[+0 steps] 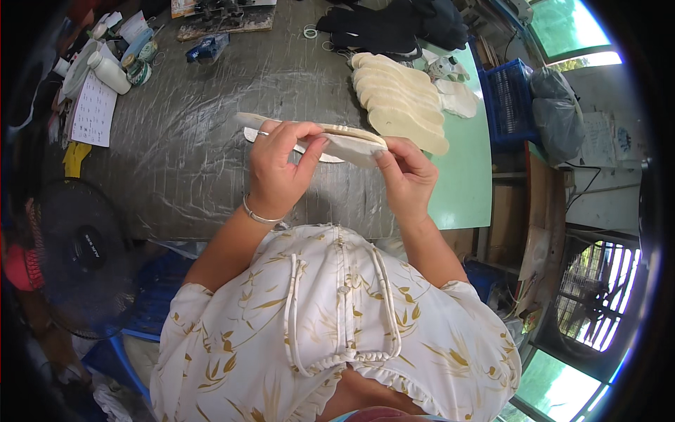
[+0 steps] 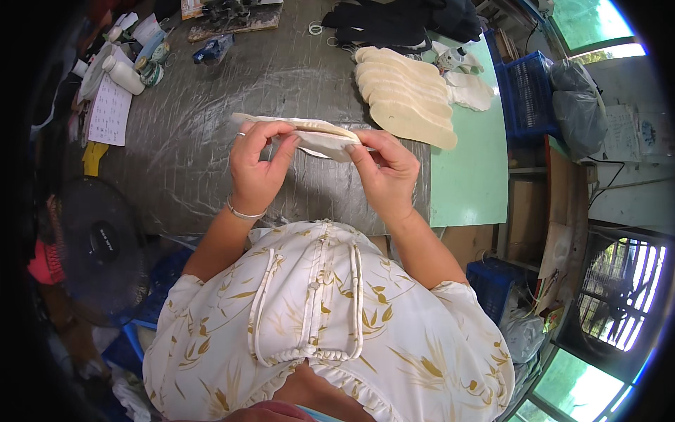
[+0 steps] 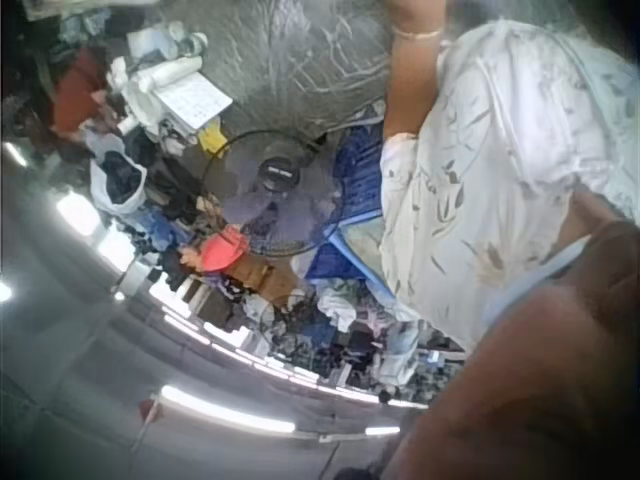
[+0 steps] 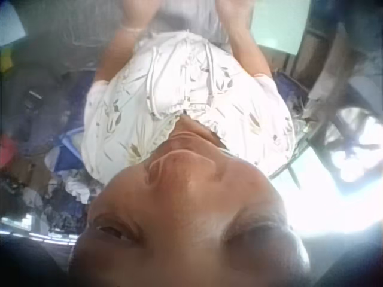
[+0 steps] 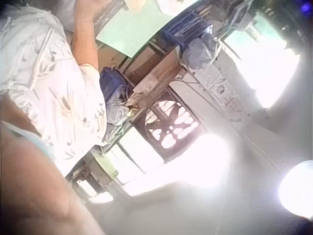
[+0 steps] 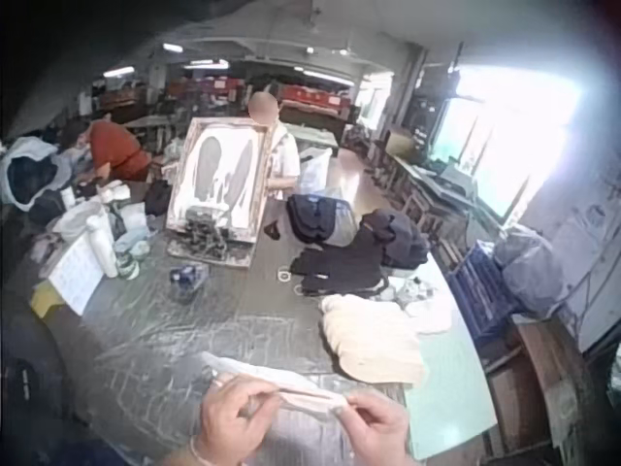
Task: Assembling and aligning multiple layers of shoe insoles by hand.
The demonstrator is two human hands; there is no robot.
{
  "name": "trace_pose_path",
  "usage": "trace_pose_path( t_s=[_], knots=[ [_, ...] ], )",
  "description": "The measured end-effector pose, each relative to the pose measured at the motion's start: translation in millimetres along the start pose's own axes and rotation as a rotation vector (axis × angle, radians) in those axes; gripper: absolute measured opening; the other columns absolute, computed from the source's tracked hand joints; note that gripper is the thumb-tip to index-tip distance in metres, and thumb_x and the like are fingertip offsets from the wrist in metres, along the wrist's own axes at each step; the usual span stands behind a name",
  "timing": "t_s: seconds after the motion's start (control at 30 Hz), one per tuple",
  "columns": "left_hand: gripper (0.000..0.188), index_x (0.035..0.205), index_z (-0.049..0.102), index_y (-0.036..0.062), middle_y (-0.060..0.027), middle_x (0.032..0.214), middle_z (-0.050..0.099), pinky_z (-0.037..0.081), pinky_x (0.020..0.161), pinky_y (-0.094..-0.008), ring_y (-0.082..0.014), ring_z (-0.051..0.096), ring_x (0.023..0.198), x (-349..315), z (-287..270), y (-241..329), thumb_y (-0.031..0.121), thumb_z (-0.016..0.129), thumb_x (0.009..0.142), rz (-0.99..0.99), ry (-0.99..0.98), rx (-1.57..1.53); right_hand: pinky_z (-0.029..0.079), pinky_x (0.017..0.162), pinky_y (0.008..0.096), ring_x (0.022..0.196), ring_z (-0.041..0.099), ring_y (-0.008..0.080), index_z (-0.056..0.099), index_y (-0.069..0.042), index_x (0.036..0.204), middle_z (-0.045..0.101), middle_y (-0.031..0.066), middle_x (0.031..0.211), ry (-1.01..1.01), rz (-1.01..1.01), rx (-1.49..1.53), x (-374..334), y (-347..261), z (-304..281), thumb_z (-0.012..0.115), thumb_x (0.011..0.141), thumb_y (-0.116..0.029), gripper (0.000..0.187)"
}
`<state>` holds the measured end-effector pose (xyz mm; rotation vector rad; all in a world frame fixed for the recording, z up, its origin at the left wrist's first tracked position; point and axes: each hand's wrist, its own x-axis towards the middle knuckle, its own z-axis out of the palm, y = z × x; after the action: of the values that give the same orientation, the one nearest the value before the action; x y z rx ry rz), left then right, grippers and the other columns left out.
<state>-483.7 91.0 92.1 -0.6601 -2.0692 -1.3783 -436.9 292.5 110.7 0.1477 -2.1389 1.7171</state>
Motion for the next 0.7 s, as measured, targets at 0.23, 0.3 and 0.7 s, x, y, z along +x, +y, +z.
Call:
trace_pose_path(
  t_s=[0.23,0.3,0.7],
  knots=[
    [0.025,0.104,0.072,0.005,-0.0044,0.086,0.071,0.047,0.072,-0.0298,-0.0191,0.058,0.077,8,-6,15,-0.001,0.074,0.079,-0.186,-0.081,-0.03,0.053,0.065,0.0241,0.079,0.067,0.015,0.073,0.001,0.097,0.072,0.012,0.093,-0.026,-0.13,-0.125,0,0,-7,0.072,0.082,0.007,0.017],
    [0.026,0.104,0.073,0.0048,-0.005,0.086,0.071,0.047,0.073,-0.03,-0.0194,0.059,0.078,7,-7,13,-0.002,0.074,0.079,-0.14,-0.098,0.007,0.054,0.065,0.0243,0.079,0.067,0.0155,0.073,0.001,0.097,0.072,0.0122,0.093,-0.035,-0.139,-0.13,0,-1,-8,0.072,0.082,0.007,0.017],
    [0.02,0.091,0.07,0.0038,-0.0081,0.089,0.071,0.049,0.076,-0.0339,-0.0238,0.063,0.08,8,-4,22,-0.006,0.073,0.074,-0.005,-0.056,0.084,0.054,0.079,0.0294,0.085,0.068,0.0169,0.069,0.001,0.116,0.072,0.0104,0.096,-0.245,-0.062,-0.128,17,-22,-13,0.074,0.085,-0.005,0.032]
  ],
)
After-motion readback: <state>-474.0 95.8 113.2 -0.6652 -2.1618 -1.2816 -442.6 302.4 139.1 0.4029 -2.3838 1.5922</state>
